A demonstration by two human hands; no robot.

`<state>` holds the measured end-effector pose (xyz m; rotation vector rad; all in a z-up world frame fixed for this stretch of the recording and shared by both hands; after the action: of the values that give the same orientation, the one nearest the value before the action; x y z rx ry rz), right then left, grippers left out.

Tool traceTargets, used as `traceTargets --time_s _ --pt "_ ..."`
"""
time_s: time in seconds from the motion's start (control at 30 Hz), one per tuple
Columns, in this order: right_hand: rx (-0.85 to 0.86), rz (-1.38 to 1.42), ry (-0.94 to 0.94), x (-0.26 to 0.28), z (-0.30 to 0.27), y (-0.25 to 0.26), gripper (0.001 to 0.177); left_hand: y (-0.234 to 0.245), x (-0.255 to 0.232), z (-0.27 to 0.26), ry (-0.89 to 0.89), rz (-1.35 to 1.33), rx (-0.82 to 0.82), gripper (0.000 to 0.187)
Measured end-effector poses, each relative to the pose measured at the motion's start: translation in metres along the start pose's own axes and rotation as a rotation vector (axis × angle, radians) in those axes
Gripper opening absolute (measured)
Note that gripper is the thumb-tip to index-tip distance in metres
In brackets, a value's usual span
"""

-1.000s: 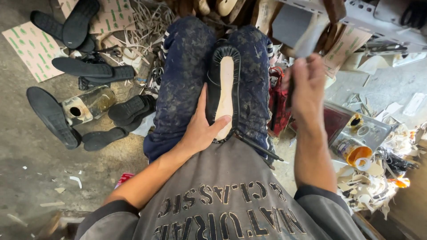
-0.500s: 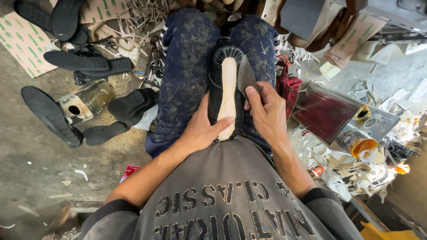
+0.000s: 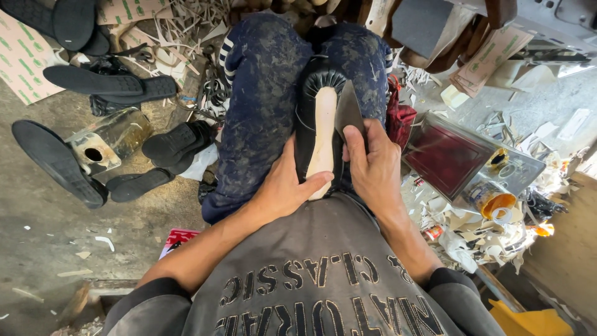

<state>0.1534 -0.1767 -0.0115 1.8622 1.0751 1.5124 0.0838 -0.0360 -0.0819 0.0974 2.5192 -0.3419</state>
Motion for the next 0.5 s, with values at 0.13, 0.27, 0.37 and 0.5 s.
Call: traceTargets --time_s 0.13,0.27,0.37,0.5 --pt "-0.066 -0.04 0.052 0.003 0.013 0.003 0.036 -0.001 0.001 0.001 0.005 -0.005 0.006 0.106" --pt "-0.161 -0.086 0.151 0.007 0.029 0.009 0.034 -0.004 -0.002 -0.001 -0.011 0.004 0.01 0.106" --pt "-0.069 -0.076 0.146 0.003 0.014 0.007 0.032 -0.002 -0.002 -0.004 -0.003 0.028 0.004 0.106" --pt "0.012 -0.054 0.129 -0.009 0.015 0.007 0.034 -0.006 0.009 -0.002 0.014 0.006 0.003 0.108"
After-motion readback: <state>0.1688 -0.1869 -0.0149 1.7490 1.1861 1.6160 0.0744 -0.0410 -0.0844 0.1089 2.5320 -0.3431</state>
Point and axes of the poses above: each hand's wrist, its own z-axis towards the middle knuckle, its own y-axis out of the back of the hand, x = y × z, the point moved 8 cm from there along z, towards the middle knuckle, and after that the axes turned 15 degrees about -z, right-handed, at the moved point
